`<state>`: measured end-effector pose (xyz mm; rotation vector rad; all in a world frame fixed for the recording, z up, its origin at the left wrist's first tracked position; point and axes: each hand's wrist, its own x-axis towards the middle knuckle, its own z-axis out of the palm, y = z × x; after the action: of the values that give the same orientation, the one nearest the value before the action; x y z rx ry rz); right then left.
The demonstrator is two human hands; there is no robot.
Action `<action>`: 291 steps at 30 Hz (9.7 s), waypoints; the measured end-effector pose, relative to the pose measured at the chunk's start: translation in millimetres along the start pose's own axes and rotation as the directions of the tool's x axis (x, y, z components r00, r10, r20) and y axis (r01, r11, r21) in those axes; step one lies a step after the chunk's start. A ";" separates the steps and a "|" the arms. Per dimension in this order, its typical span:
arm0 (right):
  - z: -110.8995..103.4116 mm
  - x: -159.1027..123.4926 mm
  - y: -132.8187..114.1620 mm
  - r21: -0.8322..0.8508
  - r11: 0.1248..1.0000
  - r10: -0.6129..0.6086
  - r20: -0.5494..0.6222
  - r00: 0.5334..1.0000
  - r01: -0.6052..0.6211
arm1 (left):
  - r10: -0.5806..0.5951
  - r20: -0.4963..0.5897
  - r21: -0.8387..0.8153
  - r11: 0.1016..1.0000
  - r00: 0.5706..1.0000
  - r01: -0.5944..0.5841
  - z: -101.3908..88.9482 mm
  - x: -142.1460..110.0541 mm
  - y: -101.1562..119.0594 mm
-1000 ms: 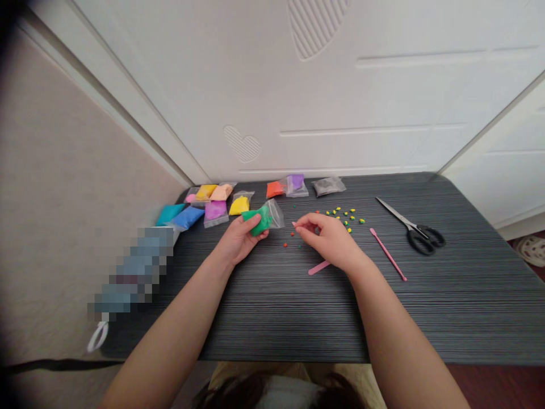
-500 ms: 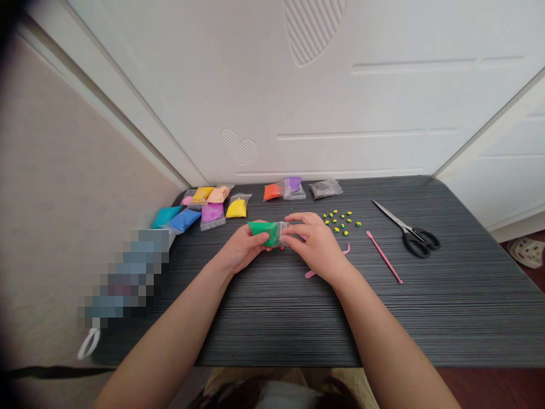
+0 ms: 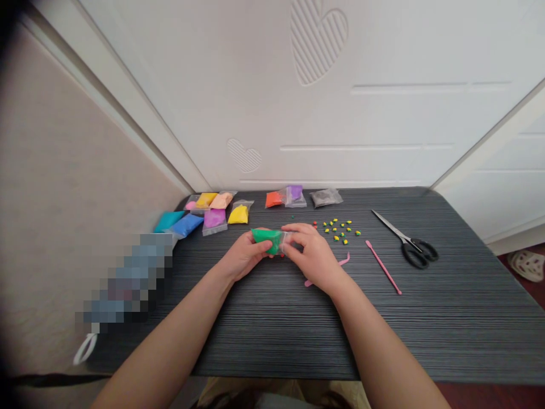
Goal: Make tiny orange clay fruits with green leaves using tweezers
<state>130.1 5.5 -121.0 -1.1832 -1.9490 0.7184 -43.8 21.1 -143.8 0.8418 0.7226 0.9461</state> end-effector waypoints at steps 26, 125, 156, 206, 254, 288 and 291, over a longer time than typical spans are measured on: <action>-26.0 -5.7 7.0 -0.274 0.956 0.158 0.167 0.973 -0.108 | 0.102 -0.216 -0.127 0.983 0.971 -0.132 -24.3 8.3 11.2; -22.3 -5.2 -7.0 0.843 0.373 0.375 0.245 0.894 -0.387 | 0.077 -0.253 -0.178 0.976 0.965 -0.125 -25.1 10.7 15.7; -24.9 -6.9 -9.3 0.882 0.358 0.250 0.227 0.941 -0.307 | 0.080 -0.248 -0.169 0.978 0.965 -0.124 -26.6 10.7 15.0; -2.6 -7.5 -4.5 -0.047 0.999 0.023 0.040 0.999 -0.021 | 0.129 -0.014 0.235 0.964 0.991 -0.123 0.6 0.1 -4.5; -17.3 -5.0 -0.6 0.626 0.664 0.344 0.230 0.910 -0.409 | 0.565 0.154 0.986 -0.146 0.811 -0.085 -23.7 12.6 3.8; 26.6 -17.7 -16.7 0.629 0.644 0.063 0.522 0.851 -0.434 | 0.314 0.429 0.778 -0.605 0.847 -0.170 -60.1 41.8 47.0; 26.5 -17.3 -18.7 0.627 0.652 0.043 0.531 0.846 -0.427 | 0.376 0.428 0.790 -0.597 0.822 -0.138 -54.7 37.5 53.0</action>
<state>104.6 -20.3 -127.1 -0.7832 -1.5573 1.8902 -94.3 88.1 -130.9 3.0006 1.5689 0.5403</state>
